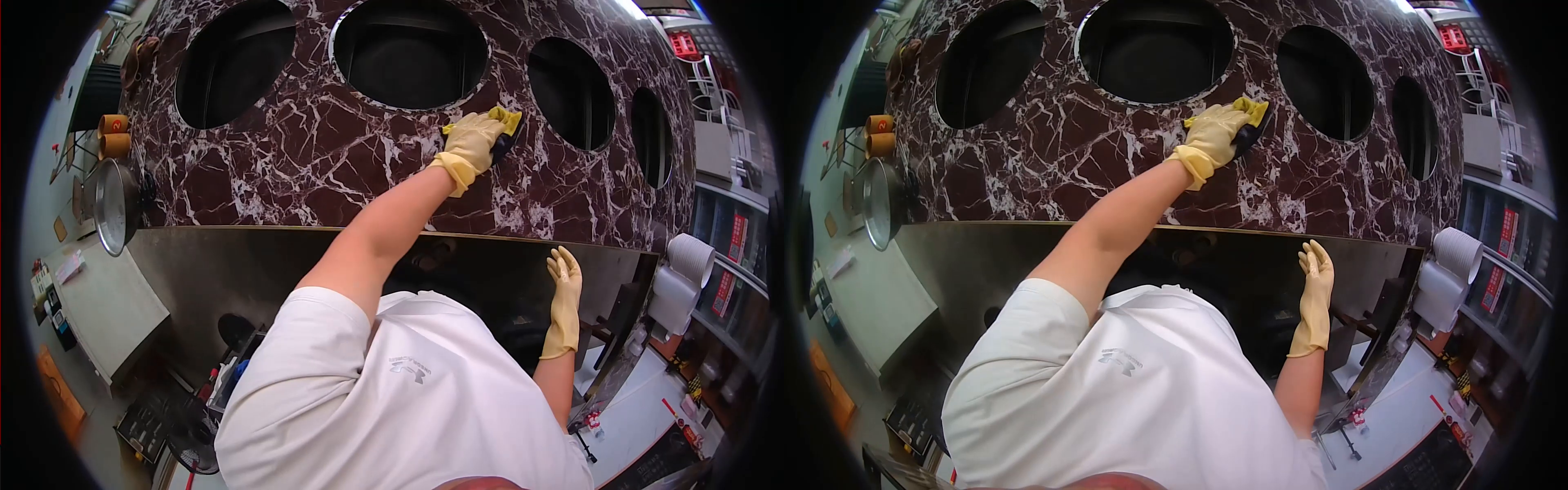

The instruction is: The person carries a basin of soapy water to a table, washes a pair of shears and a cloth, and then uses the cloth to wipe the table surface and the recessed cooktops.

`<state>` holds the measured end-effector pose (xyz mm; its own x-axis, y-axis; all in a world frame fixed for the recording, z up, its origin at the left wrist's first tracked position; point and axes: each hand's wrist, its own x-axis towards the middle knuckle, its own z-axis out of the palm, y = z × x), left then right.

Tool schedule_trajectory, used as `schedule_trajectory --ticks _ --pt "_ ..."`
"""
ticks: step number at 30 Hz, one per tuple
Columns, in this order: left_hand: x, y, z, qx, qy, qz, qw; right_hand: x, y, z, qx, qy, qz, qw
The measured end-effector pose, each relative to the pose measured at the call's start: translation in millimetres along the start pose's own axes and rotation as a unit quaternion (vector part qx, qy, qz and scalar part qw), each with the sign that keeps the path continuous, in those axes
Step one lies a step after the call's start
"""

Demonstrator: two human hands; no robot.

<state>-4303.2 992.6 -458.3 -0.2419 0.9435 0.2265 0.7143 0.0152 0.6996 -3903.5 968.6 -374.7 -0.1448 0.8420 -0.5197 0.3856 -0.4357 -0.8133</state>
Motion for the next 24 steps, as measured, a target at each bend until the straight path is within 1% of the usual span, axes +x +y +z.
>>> schedule_trajectory --ticks 2,4,6,7,8,9,10,11,12,14,15,16,18,19,20,21,22,23,24 --pt "-25.9 -13.5 -61.6 0.049 -0.005 -0.005 0.999 6.8 8.2 -5.7 -0.009 -0.001 -0.005 1.000" --pt "-79.6 -51.1 -109.0 0.054 0.057 -0.009 0.997 3.0 1.9 0.5 -0.004 -0.002 -0.004 1.000" --pt "-152.9 -88.6 -176.5 0.154 0.079 -0.031 0.984 8.1 19.5 -1.6 0.001 -0.003 0.002 1.000" --pt "-189.5 -98.0 -211.8 0.194 0.106 -0.062 0.973 3.1 17.8 2.9 -0.006 -0.001 0.011 1.000" --pt "-232.2 -110.5 -237.9 0.271 0.138 -0.095 0.948 3.2 25.6 3.7 -0.003 0.010 0.016 1.000" --pt "-279.9 -137.2 -257.7 0.208 0.178 -0.175 0.946 4.2 36.6 1.1 0.010 -0.002 0.021 1.000" --pt "-327.2 -162.9 -270.0 0.268 0.206 -0.200 0.920 4.3 43.9 -1.3 0.025 -0.014 0.026 0.999" --pt "-355.4 -168.9 -272.8 0.275 0.222 -0.235 0.905 2.0 46.4 0.3 0.026 -0.010 0.037 0.999" --pt "-370.4 -166.9 -269.6 0.283 0.238 -0.271 0.889 0.7 53.2 -0.1 0.031 -0.010 0.037 0.999" --pt "-352.6 -141.9 -225.5 0.318 0.279 -0.325 0.846 -1.8 61.6 -2.0 0.038 -0.010 0.045 0.998" --pt "-338.1 -121.8 -196.0 0.320 0.282 -0.309 0.850 -5.5 68.5 -2.8 0.051 -0.005 0.049 0.998" --pt "-325.5 -107.3 -165.1 0.345 0.258 -0.302 0.850 -3.8 73.6 -0.9 0.065 -0.003 0.047 0.997" --pt "-275.0 -54.0 -101.3 0.340 0.219 -0.278 0.871 -4.2 81.8 9.1 0.120 0.010 0.083 0.989" --pt "-245.9 -32.5 -70.7 0.324 0.201 -0.228 0.896 -3.0 91.1 14.2 0.177 0.004 0.112 0.978" --pt "-213.3 -8.0 -41.5 0.304 0.177 -0.208 0.913 2.6 100.5 20.0 0.235 -0.002 0.137 0.962" --pt "-180.2 15.7 -14.1 0.255 0.167 -0.142 0.942 9.6 107.2 25.1 0.304 -0.009 0.170 0.937" --pt "-145.4 42.5 12.8 0.203 0.144 -0.112 0.962 15.8 113.1 30.2 0.371 -0.017 0.202 0.906" --pt "-112.0 71.0 37.0 0.184 0.109 -0.049 0.976 25.3 116.0 33.4 0.426 -0.023 0.233 0.874" --pt "-85.8 97.0 63.5 0.108 0.101 0.002 0.989 35.4 117.6 34.3 0.479 -0.029 0.262 0.837"
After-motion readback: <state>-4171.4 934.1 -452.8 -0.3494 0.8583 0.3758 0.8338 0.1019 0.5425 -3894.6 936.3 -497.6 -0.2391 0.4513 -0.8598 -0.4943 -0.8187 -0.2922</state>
